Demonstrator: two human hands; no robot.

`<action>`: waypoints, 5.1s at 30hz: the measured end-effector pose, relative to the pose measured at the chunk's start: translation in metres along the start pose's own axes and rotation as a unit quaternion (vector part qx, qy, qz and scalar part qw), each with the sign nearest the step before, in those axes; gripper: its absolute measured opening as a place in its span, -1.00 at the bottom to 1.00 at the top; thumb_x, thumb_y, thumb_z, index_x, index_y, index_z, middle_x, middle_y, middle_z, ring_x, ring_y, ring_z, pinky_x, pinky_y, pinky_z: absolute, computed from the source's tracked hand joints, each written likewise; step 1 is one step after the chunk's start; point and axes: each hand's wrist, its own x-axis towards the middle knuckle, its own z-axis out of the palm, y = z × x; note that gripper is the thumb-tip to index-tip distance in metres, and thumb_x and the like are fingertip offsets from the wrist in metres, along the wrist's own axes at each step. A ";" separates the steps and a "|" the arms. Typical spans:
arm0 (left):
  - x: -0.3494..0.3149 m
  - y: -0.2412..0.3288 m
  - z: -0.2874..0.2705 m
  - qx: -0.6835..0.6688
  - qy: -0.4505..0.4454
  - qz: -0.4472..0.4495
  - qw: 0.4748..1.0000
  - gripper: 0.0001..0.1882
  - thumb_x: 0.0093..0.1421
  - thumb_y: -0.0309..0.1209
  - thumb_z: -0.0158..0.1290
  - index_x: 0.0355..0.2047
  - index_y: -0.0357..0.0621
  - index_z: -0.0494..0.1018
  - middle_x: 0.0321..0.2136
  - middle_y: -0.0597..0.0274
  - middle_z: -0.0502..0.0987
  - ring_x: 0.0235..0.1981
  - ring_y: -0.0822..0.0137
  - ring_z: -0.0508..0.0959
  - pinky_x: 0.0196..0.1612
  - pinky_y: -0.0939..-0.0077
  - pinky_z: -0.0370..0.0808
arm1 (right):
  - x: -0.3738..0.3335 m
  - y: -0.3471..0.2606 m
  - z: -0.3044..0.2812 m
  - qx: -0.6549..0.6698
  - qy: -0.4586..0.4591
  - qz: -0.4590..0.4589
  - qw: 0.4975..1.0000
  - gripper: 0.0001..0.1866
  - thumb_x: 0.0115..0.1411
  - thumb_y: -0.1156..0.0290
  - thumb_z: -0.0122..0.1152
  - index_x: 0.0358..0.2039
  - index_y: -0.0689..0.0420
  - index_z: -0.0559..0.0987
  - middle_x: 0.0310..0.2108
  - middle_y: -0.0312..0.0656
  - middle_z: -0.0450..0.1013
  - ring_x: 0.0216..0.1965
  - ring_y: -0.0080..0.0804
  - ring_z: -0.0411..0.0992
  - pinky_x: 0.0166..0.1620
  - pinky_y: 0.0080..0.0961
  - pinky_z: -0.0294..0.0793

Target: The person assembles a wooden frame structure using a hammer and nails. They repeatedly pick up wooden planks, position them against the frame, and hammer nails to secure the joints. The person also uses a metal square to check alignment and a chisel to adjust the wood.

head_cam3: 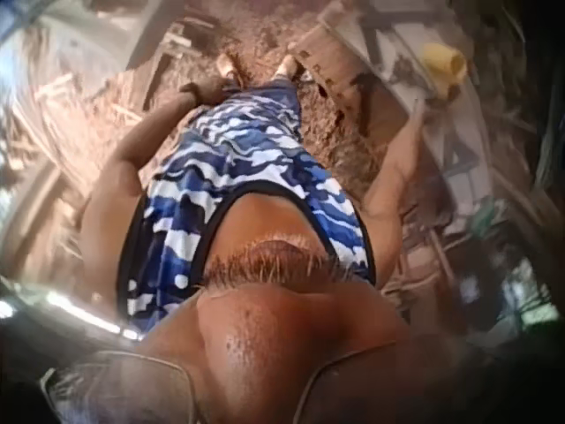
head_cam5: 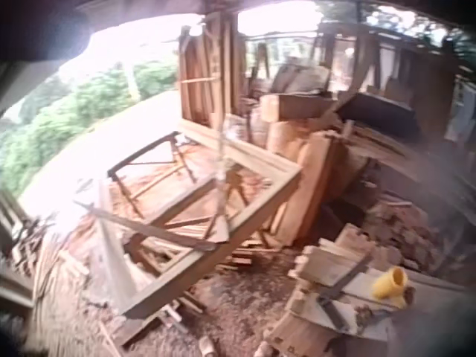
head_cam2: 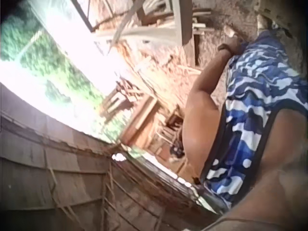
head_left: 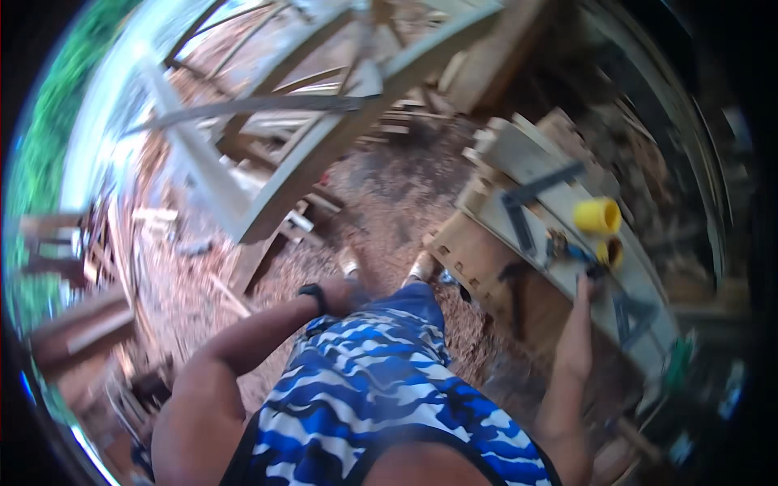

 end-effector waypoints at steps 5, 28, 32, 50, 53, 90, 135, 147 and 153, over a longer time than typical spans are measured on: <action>0.028 0.007 0.038 0.014 0.012 -0.034 0.999 -0.57 0.13 -0.13 0.10 -0.05 -0.06 0.56 -0.15 -0.13 0.61 -0.09 -0.09 0.60 0.01 0.05 0.50 | 0.013 0.020 -0.005 -0.122 0.011 0.042 0.992 -0.27 0.13 0.29 0.19 0.29 0.26 0.25 0.17 0.24 0.36 0.15 0.16 0.39 0.21 -0.14 0.39; 0.078 0.028 -0.018 -0.062 0.276 0.089 0.955 -0.60 0.14 -0.25 0.14 -0.03 -0.12 0.53 -0.23 -0.11 0.63 -0.17 -0.09 0.63 -0.12 0.10 0.56 | -0.275 0.000 0.069 -0.036 -0.623 -0.167 0.763 -0.62 0.11 0.40 0.32 -0.05 0.15 0.49 -0.32 -0.09 0.53 -0.31 -0.09 0.54 -0.24 -0.14 0.53; 0.049 0.022 -0.086 -0.098 0.470 0.114 0.870 -0.72 0.15 -0.33 0.13 -0.14 -0.12 0.57 -0.31 -0.09 0.62 -0.25 -0.09 0.62 -0.19 0.13 0.57 | -0.275 0.031 0.056 -0.061 -0.589 -0.077 0.802 -0.64 0.12 0.40 0.30 -0.06 0.14 0.50 -0.32 -0.09 0.53 -0.31 -0.08 0.54 -0.24 -0.14 0.52; 0.057 -0.094 -0.313 0.099 0.586 0.170 0.786 -0.47 -0.11 -0.38 0.31 -0.07 -0.08 0.46 -0.03 0.12 0.50 0.04 0.02 0.46 0.14 0.10 0.31 | -0.295 -0.076 0.014 -0.057 -0.454 0.037 0.888 -0.72 0.19 0.40 0.22 -0.08 0.13 0.51 -0.31 -0.06 0.53 -0.32 -0.03 0.54 -0.27 -0.10 0.51; 0.058 -0.103 -0.333 0.113 0.503 0.199 0.834 -0.41 -0.13 -0.26 0.32 -0.04 -0.10 0.46 -0.06 0.10 0.51 0.05 0.06 0.46 0.23 0.07 0.23 | -0.310 -0.111 0.025 -0.086 -0.449 0.030 0.889 -0.73 0.20 0.40 0.21 -0.08 0.12 0.51 -0.30 -0.05 0.53 -0.32 -0.03 0.54 -0.28 -0.10 0.50; 0.079 -0.081 -0.302 0.040 0.527 0.064 0.847 -0.43 -0.19 -0.24 0.36 -0.09 0.02 0.55 -0.09 0.26 0.57 0.15 0.13 0.41 0.37 -0.26 -0.08 | -0.181 -0.608 0.113 -0.036 -0.630 -0.370 0.681 -0.60 0.20 0.24 0.29 -0.11 0.33 0.64 -0.27 -0.02 0.63 -0.33 -0.33 0.60 -0.23 -0.41 0.56; 0.087 -0.067 -0.305 0.137 0.535 0.047 0.833 -0.45 -0.20 -0.31 0.24 -0.10 -0.14 0.50 -0.12 0.11 0.58 -0.01 0.10 0.50 0.22 0.11 0.25 | -0.250 -0.642 0.170 0.017 -0.740 -0.437 0.512 -0.78 0.22 0.40 0.31 -0.27 0.34 0.66 -0.36 -0.18 0.61 -0.32 -0.46 0.57 -0.23 -0.49 0.59; 0.081 -0.059 -0.311 0.118 0.521 0.070 0.843 -0.53 -0.11 -0.18 0.25 -0.18 -0.12 0.49 -0.26 0.17 0.53 -0.09 0.14 0.49 0.16 0.12 0.24 | -0.262 -0.634 0.172 0.104 -0.804 0.000 0.585 -0.77 0.29 0.37 0.25 -0.18 0.31 0.63 -0.34 -0.19 0.60 -0.42 -0.52 0.52 -0.30 -0.56 0.53; 0.075 -0.068 -0.306 0.106 0.524 0.079 0.842 -0.51 -0.13 -0.19 0.26 -0.17 -0.12 0.49 -0.26 0.16 0.53 -0.09 0.13 0.49 0.14 0.11 0.24 | -0.273 -0.628 0.178 0.128 -0.805 0.019 0.580 -0.78 0.29 0.41 0.23 -0.16 0.31 0.60 -0.33 -0.18 0.59 -0.40 -0.50 0.52 -0.29 -0.53 0.54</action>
